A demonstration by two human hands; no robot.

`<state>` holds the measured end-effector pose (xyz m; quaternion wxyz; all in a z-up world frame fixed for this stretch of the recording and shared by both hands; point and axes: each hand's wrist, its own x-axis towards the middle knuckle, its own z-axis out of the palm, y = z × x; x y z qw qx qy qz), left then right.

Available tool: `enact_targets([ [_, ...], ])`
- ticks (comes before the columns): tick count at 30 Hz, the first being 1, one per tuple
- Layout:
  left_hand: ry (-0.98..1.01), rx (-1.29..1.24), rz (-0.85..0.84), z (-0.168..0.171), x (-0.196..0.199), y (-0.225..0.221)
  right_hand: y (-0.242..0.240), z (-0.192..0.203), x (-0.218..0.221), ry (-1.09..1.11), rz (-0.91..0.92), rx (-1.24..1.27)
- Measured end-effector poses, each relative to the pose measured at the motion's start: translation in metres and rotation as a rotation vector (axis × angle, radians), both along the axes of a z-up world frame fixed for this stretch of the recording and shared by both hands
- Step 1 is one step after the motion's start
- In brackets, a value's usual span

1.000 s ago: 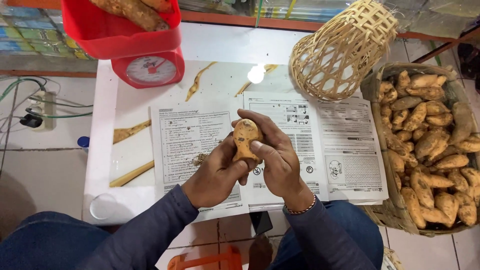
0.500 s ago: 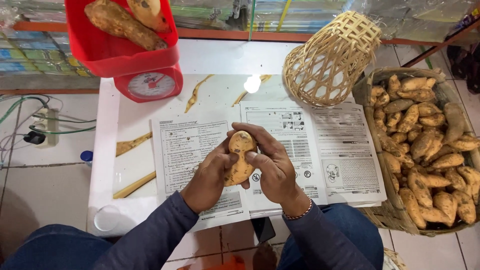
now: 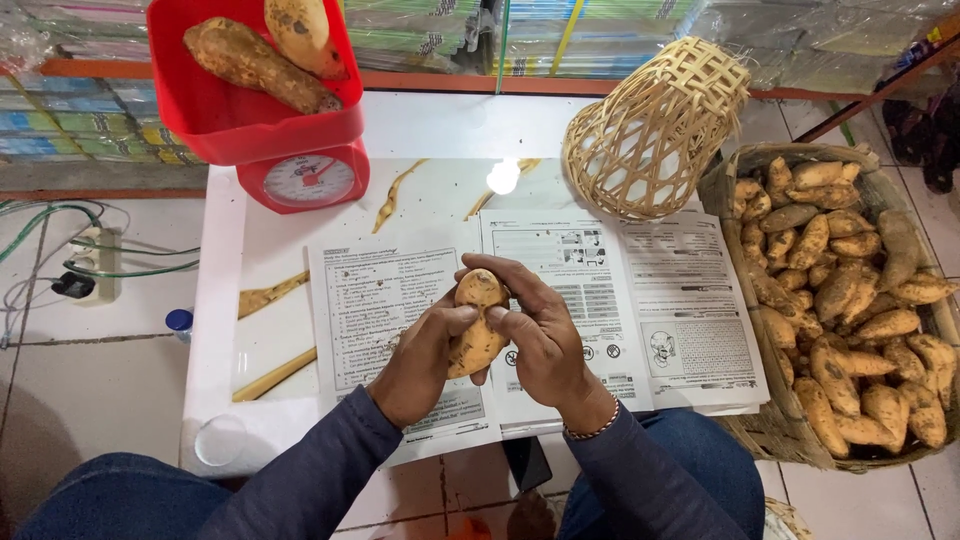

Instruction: Manually cleaning dirt and loose skin off a sweet potato using fingers before weighing it.

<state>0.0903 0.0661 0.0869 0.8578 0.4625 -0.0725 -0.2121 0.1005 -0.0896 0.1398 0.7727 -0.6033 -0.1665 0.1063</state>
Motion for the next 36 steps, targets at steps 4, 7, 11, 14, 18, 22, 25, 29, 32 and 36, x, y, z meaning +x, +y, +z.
enact_targets([
  [4, -0.080, 0.045, -0.009, -0.008, 0.004, -0.002, 0.000, -0.001, 0.002, 0.027, 0.009, 0.007],
  [7, 0.023, 0.035, 0.019, 0.003, -0.001, -0.002, -0.003, -0.002, 0.000, 0.043, 0.008, 0.011],
  [11, 0.017, 0.033, 0.006, 0.015, -0.002, -0.001, -0.001, -0.003, 0.003, 0.056, 0.002, 0.015],
  [14, -0.030, 0.072, -0.002, 0.004, -0.002, -0.001, 0.000, -0.005, 0.004, 0.068, 0.002, 0.019],
  [18, -0.037, 0.154, -0.018, -0.006, -0.005, 0.002, 0.000, -0.007, 0.004, 0.090, -0.001, 0.026],
  [22, -0.055, 0.178, -0.044, -0.024, -0.001, -0.001, -0.003, -0.013, 0.004, 0.148, -0.011, 0.092],
  [25, -0.100, 0.231, -0.040, -0.007, -0.008, -0.005, -0.002, -0.018, 0.007, 0.146, -0.023, 0.115],
  [29, -0.165, 0.228, -0.048, 0.041, -0.007, -0.010, -0.009, 0.006, 0.002, 0.067, -0.072, 0.015],
  [32, -0.166, 0.292, -0.049, 0.062, -0.006, -0.009, -0.013, 0.022, 0.000, -0.023, -0.161, -0.044],
  [36, -0.077, 0.445, -0.130, 0.077, -0.014, -0.015, -0.018, 0.031, -0.003, 0.025, -0.255, 0.118],
])
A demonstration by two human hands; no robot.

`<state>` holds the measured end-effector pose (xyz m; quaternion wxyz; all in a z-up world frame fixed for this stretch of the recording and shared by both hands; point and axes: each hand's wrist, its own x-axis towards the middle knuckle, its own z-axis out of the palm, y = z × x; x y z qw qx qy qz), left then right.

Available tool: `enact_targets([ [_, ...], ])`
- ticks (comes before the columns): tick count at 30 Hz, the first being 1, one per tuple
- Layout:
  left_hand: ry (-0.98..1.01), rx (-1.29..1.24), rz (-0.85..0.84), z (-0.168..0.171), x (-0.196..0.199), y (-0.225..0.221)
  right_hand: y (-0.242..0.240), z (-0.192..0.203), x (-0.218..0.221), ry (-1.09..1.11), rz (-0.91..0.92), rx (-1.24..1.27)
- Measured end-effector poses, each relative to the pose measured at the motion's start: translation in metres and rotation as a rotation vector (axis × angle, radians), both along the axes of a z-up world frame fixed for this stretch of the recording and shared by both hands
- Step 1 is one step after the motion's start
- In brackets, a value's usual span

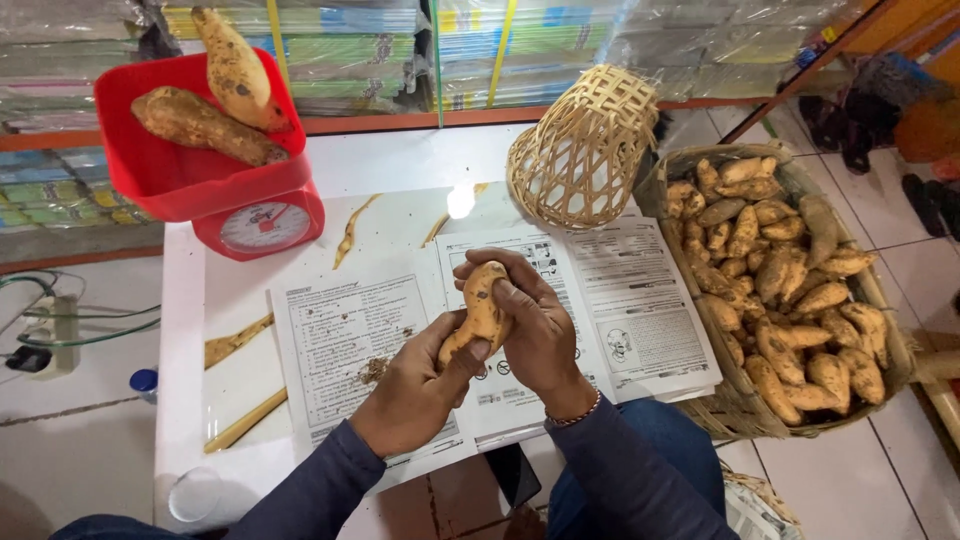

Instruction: Manually cleaning dirt and loose skin off a sweet potato using fingers before weighing it.

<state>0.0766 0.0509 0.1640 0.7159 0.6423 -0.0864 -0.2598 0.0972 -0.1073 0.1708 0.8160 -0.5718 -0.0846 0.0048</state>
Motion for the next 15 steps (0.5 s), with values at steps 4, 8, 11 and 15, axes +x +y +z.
enact_targets([
  [4, 0.084, -0.091, 0.020, -0.011, -0.004, -0.007, -0.005, 0.002, -0.002, -0.001, 0.096, 0.071],
  [8, 0.018, -0.083, 0.025, -0.015, -0.003, -0.006, -0.004, -0.005, -0.003, 0.056, 0.097, 0.086],
  [11, 0.037, -0.113, 0.025, -0.018, -0.003, -0.007, 0.001, -0.002, -0.005, 0.083, 0.002, 0.031],
  [15, 0.070, -0.052, 0.003, -0.021, -0.004, -0.011, 0.003, 0.008, -0.006, 0.131, -0.096, -0.019],
])
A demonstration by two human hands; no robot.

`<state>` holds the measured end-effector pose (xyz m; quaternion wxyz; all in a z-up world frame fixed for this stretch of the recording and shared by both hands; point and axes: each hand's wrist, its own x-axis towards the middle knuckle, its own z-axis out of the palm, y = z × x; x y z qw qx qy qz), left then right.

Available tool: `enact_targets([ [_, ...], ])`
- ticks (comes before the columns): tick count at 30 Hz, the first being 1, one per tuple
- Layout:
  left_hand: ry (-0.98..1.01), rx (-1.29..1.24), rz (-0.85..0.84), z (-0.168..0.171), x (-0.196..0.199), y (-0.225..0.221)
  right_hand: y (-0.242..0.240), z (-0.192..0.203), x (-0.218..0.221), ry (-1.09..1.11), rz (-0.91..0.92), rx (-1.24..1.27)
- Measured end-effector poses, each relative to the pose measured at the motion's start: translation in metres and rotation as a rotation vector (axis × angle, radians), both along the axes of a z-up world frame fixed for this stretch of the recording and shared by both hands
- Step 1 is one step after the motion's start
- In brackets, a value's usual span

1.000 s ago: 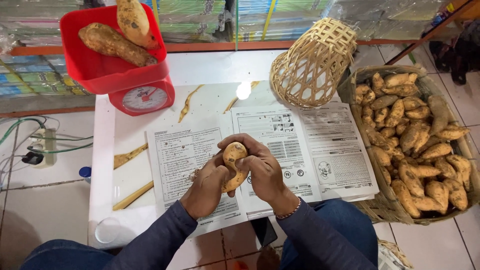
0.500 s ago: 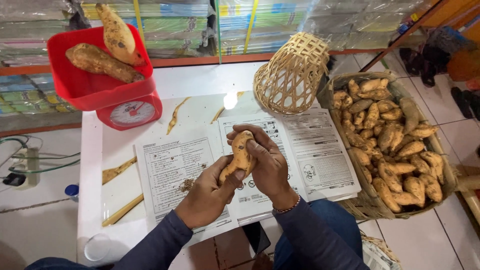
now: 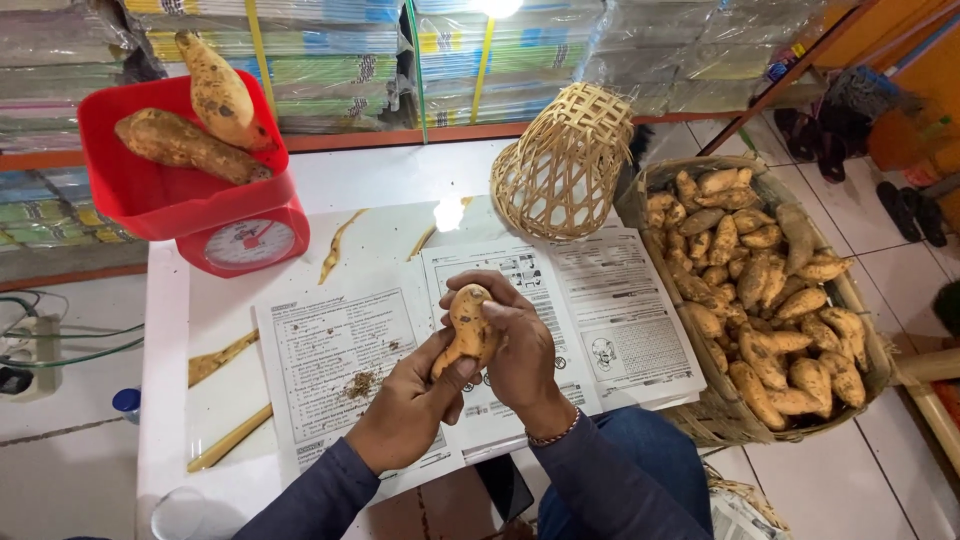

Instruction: Manually cleaning dirt and loose skin off a sweet potato using fingers before weighing it.

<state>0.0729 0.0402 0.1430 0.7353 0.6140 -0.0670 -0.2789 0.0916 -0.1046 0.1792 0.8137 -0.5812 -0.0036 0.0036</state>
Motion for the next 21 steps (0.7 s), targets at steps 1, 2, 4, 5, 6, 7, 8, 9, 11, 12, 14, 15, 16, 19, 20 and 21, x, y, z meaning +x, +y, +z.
enact_targets([
  [1, -0.005, -0.030, -0.009, -0.004, 0.000, -0.001, 0.000, 0.004, 0.000, -0.012, -0.012, -0.007],
  [2, -0.006, -0.028, -0.010, -0.003, 0.000, -0.002, -0.003, -0.001, 0.001, -0.013, -0.014, -0.005],
  [4, 0.028, -0.006, 0.001, 0.001, 0.001, -0.003, -0.010, -0.010, 0.002, 0.010, 0.083, 0.057],
  [5, 0.027, -0.004, -0.001, -0.001, 0.001, -0.003, -0.007, -0.009, 0.002, 0.009, 0.082, 0.059],
  [6, 0.006, -0.017, 0.015, -0.002, 0.002, -0.004, -0.005, -0.008, 0.002, 0.072, 0.045, 0.038],
  [7, -0.015, -0.030, 0.030, -0.004, 0.002, -0.004, -0.002, -0.006, 0.002, 0.136, 0.009, 0.017],
  [8, -0.014, -0.029, 0.027, -0.003, 0.002, -0.004, -0.002, -0.007, 0.002, 0.136, 0.006, 0.018],
  [9, 0.003, -0.007, 0.023, -0.003, 0.002, -0.003, -0.001, -0.007, 0.002, 0.137, -0.001, 0.017],
  [11, 0.016, 0.012, 0.017, -0.004, 0.002, -0.004, -0.002, -0.006, 0.002, 0.134, -0.012, 0.012],
  [12, 0.024, -0.016, 0.014, -0.006, 0.002, -0.004, -0.002, -0.006, 0.000, 0.070, 0.001, -0.012],
  [14, 0.031, -0.044, 0.008, -0.006, 0.001, -0.004, -0.004, -0.007, -0.001, 0.006, 0.011, -0.037],
  [15, 0.031, -0.057, 0.000, -0.004, 0.000, -0.004, -0.005, -0.008, -0.001, 0.000, 0.032, 0.048],
  [16, 0.030, -0.071, -0.007, -0.002, 0.000, -0.004, -0.006, -0.009, 0.000, -0.006, 0.054, 0.133],
  [19, -0.012, -0.078, 0.022, -0.005, 0.002, -0.004, -0.003, -0.015, -0.002, 0.023, 0.071, 0.156],
  [20, -0.010, -0.079, 0.025, -0.005, 0.002, -0.003, -0.002, -0.015, -0.002, 0.025, 0.074, 0.155],
  [21, 0.004, -0.094, 0.019, -0.006, 0.002, -0.003, -0.001, -0.014, -0.002, 0.061, 0.055, 0.153],
])
